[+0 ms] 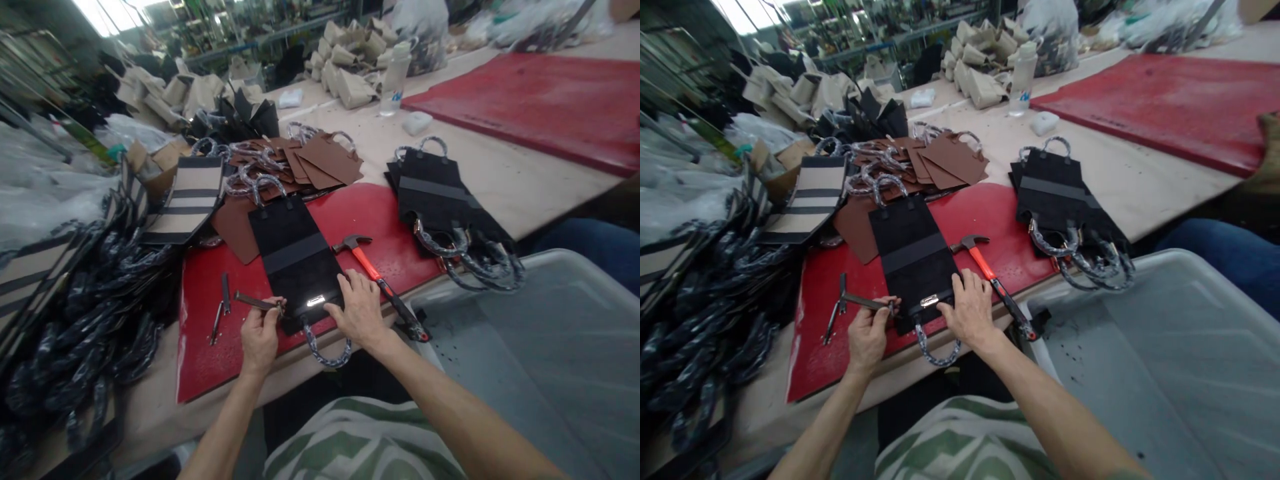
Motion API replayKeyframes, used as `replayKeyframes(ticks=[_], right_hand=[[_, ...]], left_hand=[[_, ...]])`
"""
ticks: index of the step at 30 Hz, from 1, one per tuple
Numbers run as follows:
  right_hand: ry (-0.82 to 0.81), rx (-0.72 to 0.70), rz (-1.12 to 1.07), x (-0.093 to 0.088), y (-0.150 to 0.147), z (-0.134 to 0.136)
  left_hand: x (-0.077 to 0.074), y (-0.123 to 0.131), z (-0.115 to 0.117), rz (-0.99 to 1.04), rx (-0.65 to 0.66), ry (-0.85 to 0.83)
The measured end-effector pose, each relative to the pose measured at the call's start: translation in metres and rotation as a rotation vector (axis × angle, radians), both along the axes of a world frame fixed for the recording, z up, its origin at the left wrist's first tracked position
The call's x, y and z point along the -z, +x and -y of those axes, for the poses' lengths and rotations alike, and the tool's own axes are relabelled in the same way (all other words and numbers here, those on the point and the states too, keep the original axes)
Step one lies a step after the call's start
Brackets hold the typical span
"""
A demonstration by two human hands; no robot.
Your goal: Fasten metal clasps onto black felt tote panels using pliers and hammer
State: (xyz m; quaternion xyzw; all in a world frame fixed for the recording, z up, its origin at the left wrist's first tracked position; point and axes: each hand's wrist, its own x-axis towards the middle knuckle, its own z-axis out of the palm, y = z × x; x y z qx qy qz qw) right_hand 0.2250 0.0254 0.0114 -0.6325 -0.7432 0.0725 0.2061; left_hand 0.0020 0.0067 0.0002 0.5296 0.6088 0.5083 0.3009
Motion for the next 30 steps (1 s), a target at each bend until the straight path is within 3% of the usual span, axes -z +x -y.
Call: replayKeyframes(ticks=[2,6,10,15,20,23,26,30], right_hand=[[-0.035,0.010,-0.028,-0.005,-0.001,0.004],[-0.100,0.074,-0.070,-0.012,-0.001,0.017],[-0.113,0.120,-0.232,-0.008,0.004,0.033],[-0.249,0.231,-0.756,0.004,0.003,0.058],[-0.596,0.415,-1.473,0.005,-0.013,0.076],[-0.690,0.526,-1.698,0.007,-0.017,0.077],[-0.745,0.545,-1.734,0.010,-0.013,0.072],[-0.690,0.372,-1.541,0.012,-0.003,0.063]], left_hand=[[-0.013,0.004,-0.002,-0.086,0.067,0.019],[-0.033,0.032,-0.012,0.049,0.146,0.078],[-0.027,0.062,-0.022,0.081,0.234,0.012],[-0.010,0.072,-0.020,0.061,0.246,-0.057],[-0.011,0.065,-0.004,0.125,0.233,-0.175],[-0.013,0.062,0.006,0.156,0.219,-0.184],[-0.015,0.062,0.010,0.181,0.203,-0.173],[-0.018,0.063,0.006,0.250,0.210,-0.207]])
